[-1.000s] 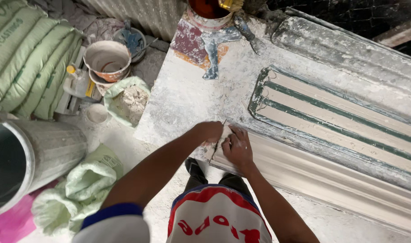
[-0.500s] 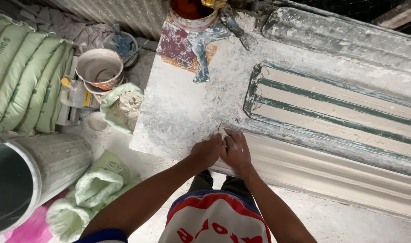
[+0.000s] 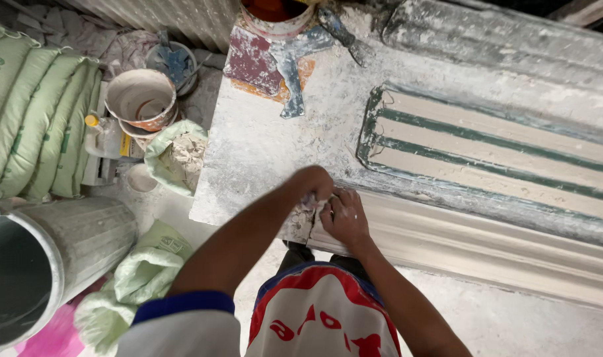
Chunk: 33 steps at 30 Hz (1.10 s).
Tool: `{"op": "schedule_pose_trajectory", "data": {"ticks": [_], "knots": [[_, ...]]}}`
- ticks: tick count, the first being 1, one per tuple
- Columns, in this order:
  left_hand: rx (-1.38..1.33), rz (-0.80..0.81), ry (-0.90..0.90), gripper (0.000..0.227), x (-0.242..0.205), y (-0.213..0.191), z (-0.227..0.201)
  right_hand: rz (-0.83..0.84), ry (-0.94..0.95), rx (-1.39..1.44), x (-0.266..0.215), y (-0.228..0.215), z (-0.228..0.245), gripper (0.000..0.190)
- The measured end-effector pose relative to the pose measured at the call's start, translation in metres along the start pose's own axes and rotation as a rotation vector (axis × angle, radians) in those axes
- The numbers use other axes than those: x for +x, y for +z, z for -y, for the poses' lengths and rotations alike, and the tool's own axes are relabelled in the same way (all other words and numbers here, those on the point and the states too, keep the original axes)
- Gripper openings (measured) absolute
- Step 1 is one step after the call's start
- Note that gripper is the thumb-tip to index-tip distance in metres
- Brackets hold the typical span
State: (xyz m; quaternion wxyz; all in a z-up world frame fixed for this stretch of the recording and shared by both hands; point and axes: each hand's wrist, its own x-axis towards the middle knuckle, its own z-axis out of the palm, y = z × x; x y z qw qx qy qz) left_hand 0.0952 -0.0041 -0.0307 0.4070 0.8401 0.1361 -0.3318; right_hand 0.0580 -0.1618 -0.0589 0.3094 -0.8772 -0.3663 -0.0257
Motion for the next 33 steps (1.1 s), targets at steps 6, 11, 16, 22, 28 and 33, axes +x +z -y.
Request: {"op": "schedule_pose_trajectory", "data": {"ticks": [6, 11, 16, 22, 28, 33], "knots": [[0.070, 0.028, 0.035, 0.026, -0.017, -0.005, 0.046, -0.070, -0.033, 0.009, 0.003, -0.004, 0.006, 0.011], [0.108, -0.147, 0.030, 0.026, -0.062, 0.039, 0.038, -0.067, -0.040, 0.015, 0.003, -0.005, 0.005, 0.011], [0.108, -0.174, -0.006, 0.026, -0.062, 0.037, 0.015, -0.022, -0.061, -0.005, 0.004, -0.005, 0.001, 0.019], [0.166, -0.076, 0.006, 0.027, -0.058, 0.017, 0.040, -0.042, 0.002, 0.025, 0.003, -0.001, 0.000, 0.011], [0.142, -0.164, 0.034, 0.027, -0.070, 0.054, 0.047, -0.062, -0.023, 0.029, 0.005, -0.004, 0.002, 0.012], [-0.042, -0.299, 0.081, 0.024, -0.044, 0.053, 0.025, -0.028, -0.069, 0.027, 0.007, -0.008, 0.004, 0.033]]}}
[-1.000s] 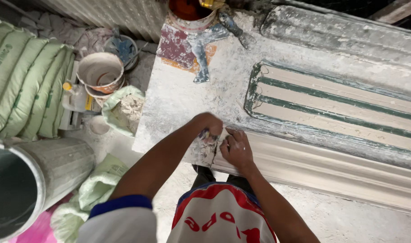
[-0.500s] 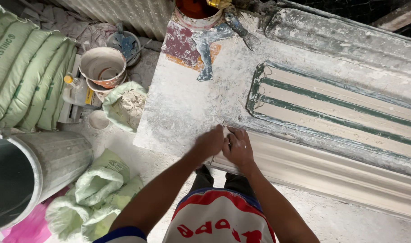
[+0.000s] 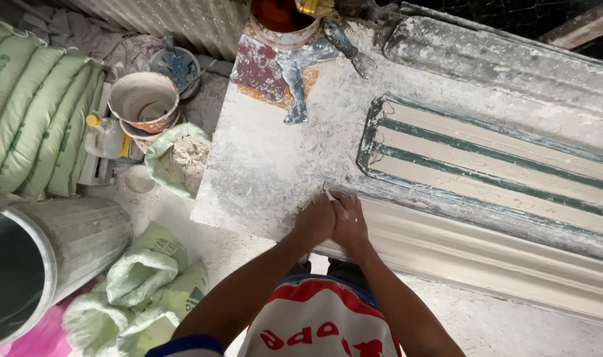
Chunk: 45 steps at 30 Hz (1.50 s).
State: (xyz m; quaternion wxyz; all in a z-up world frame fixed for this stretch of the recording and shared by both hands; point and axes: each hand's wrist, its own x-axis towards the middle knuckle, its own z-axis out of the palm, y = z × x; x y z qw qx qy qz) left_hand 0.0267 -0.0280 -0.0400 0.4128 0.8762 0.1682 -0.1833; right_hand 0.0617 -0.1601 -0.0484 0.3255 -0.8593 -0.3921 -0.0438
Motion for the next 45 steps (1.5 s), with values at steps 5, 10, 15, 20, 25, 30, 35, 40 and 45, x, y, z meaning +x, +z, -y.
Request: {"op": "schedule_pose_trajectory", "data": {"ticks": [5, 10, 15, 20, 25, 30, 35, 40, 45], "knots": [[-0.046, 0.380, -0.205, 0.032, 0.037, -0.054, 0.017, -0.017, 0.063, -0.005, 0.002, 0.000, 0.003, 0.012], [0.069, 0.021, -0.113, 0.037, 0.012, -0.051, 0.043, -0.035, 0.041, 0.008, -0.001, 0.006, -0.001, 0.011], [0.240, 0.031, -0.033, 0.032, -0.010, 0.012, 0.016, -0.040, 0.028, 0.002, -0.004, 0.009, -0.008, 0.014], [0.133, -0.076, -0.048, 0.045, 0.011, 0.003, 0.001, 0.003, 0.060, 0.026, -0.006, 0.007, -0.008, 0.025], [-0.325, -0.252, -0.160, 0.052, -0.003, -0.009, -0.005, -0.067, 0.047, 0.211, -0.022, -0.027, 0.005, 0.033], [-1.086, -0.605, 0.098, 0.043, -0.023, 0.063, -0.049, 0.356, 0.421, 0.595, -0.052, -0.092, 0.013, 0.070], [-0.392, -0.625, 0.085, 0.046, -0.043, 0.120, -0.065, 0.664, 0.494, 0.233, -0.046, -0.158, -0.042, 0.067], [0.335, -0.752, 0.209, 0.055, -0.032, 0.136, -0.064, 0.887, 0.473, -0.029, -0.032, -0.167, -0.103, 0.059], [0.480, -0.612, 0.186, 0.039, -0.003, 0.173, -0.087, 1.007, 0.341, -0.169, -0.030, -0.187, -0.137, 0.054]]}}
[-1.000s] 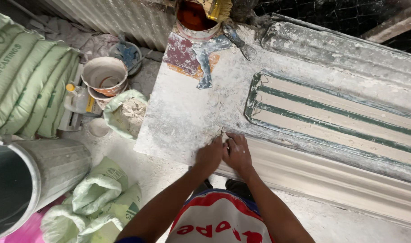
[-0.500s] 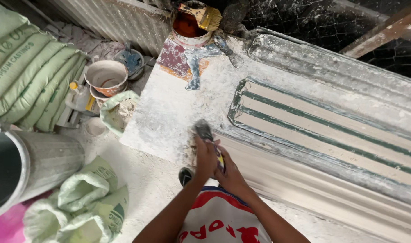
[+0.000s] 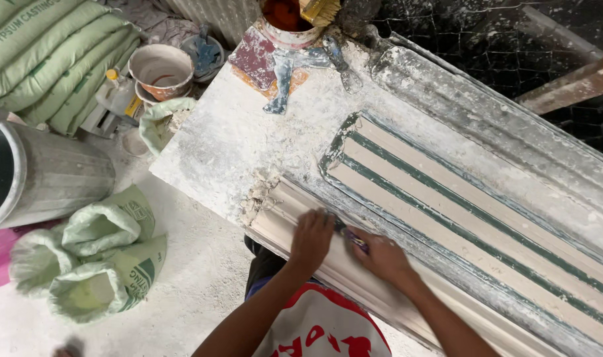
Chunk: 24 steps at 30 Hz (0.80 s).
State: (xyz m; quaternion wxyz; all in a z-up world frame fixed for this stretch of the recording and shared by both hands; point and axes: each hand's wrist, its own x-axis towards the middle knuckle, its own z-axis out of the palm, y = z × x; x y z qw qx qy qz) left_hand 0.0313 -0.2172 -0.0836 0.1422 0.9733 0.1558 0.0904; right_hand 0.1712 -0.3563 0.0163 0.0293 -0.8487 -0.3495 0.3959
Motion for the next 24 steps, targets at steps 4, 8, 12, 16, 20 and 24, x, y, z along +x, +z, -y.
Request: {"op": "schedule_pose_trajectory", "data": {"ticks": [4, 8, 12, 16, 20, 24], "knots": [[0.102, 0.005, 0.037, 0.038, 0.016, 0.007, 0.030, -0.071, -0.199, 0.032, 0.019, -0.016, 0.012, 0.057], [0.379, 0.200, -0.108, 0.050, 0.017, -0.013, 0.100, -0.189, -0.371, 0.034, 0.085, -0.001, 0.077, 0.051], [0.429, 0.208, -0.085, 0.048, 0.022, -0.016, 0.087, -0.233, -0.379, 0.053, 0.069, 0.000, 0.054, 0.056], [0.206, -0.081, 0.043, 0.044, 0.007, 0.020, 0.005, -0.016, -0.144, 0.039, 0.018, -0.010, -0.005, 0.055], [0.153, -0.135, -0.036, 0.034, 0.011, 0.003, 0.039, -0.199, -0.315, 0.049, 0.034, -0.006, 0.027, 0.049], [0.577, 0.301, -0.121, 0.076, 0.023, -0.065, 0.124, -0.233, -0.323, 0.140, 0.085, 0.010, 0.111, 0.054]]}}
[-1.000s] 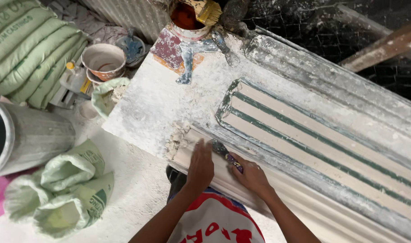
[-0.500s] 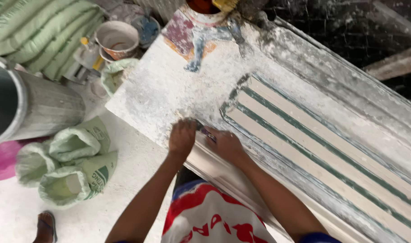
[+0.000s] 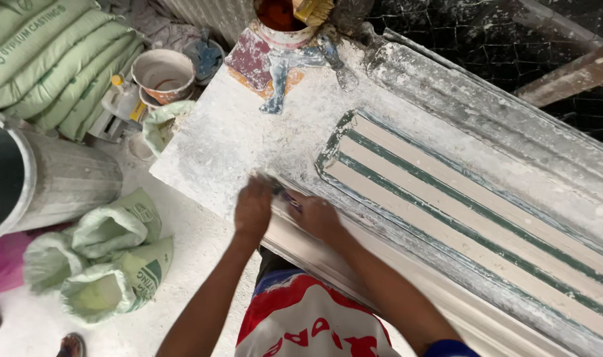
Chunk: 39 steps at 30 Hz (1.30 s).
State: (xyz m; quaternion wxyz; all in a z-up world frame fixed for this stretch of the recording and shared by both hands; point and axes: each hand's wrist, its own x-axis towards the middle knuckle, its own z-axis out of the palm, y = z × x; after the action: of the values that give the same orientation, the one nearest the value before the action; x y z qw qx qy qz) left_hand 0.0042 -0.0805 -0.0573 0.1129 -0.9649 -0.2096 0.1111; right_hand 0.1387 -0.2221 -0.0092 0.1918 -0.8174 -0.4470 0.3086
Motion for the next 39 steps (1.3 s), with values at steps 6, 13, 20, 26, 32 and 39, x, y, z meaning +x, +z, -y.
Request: {"op": "schedule_pose_trajectory", "data": {"ticks": [6, 13, 20, 26, 32, 39], "knots": [[-1.474, 0.037, -0.359, 0.060, -0.043, -0.039, -0.030, -0.161, 0.053, 0.519, -0.051, 0.020, 0.033, 0.054], [-1.252, 0.272, 0.079, 0.040, -0.022, -0.065, -0.003, -0.021, 0.149, 0.164, -0.119, 0.064, -0.035, 0.072], [-0.264, 0.208, 0.920, 0.053, 0.055, -0.067, 0.046, -0.408, 1.056, -0.211, -0.242, 0.125, -0.171, 0.099], [-0.024, 0.154, 1.238, 0.067, 0.108, -0.076, 0.071, -0.538, 1.244, 0.376, -0.285, 0.122, -0.169, 0.132], [-0.017, 0.017, 1.445, 0.047, 0.131, -0.090, 0.041, -0.642, 1.213, 0.356, -0.276, 0.105, -0.153, 0.131], [0.016, 0.007, 1.509, 0.021, 0.147, -0.093, -0.019, -0.718, 1.213, 0.392, -0.276, 0.093, -0.136, 0.129]]}}
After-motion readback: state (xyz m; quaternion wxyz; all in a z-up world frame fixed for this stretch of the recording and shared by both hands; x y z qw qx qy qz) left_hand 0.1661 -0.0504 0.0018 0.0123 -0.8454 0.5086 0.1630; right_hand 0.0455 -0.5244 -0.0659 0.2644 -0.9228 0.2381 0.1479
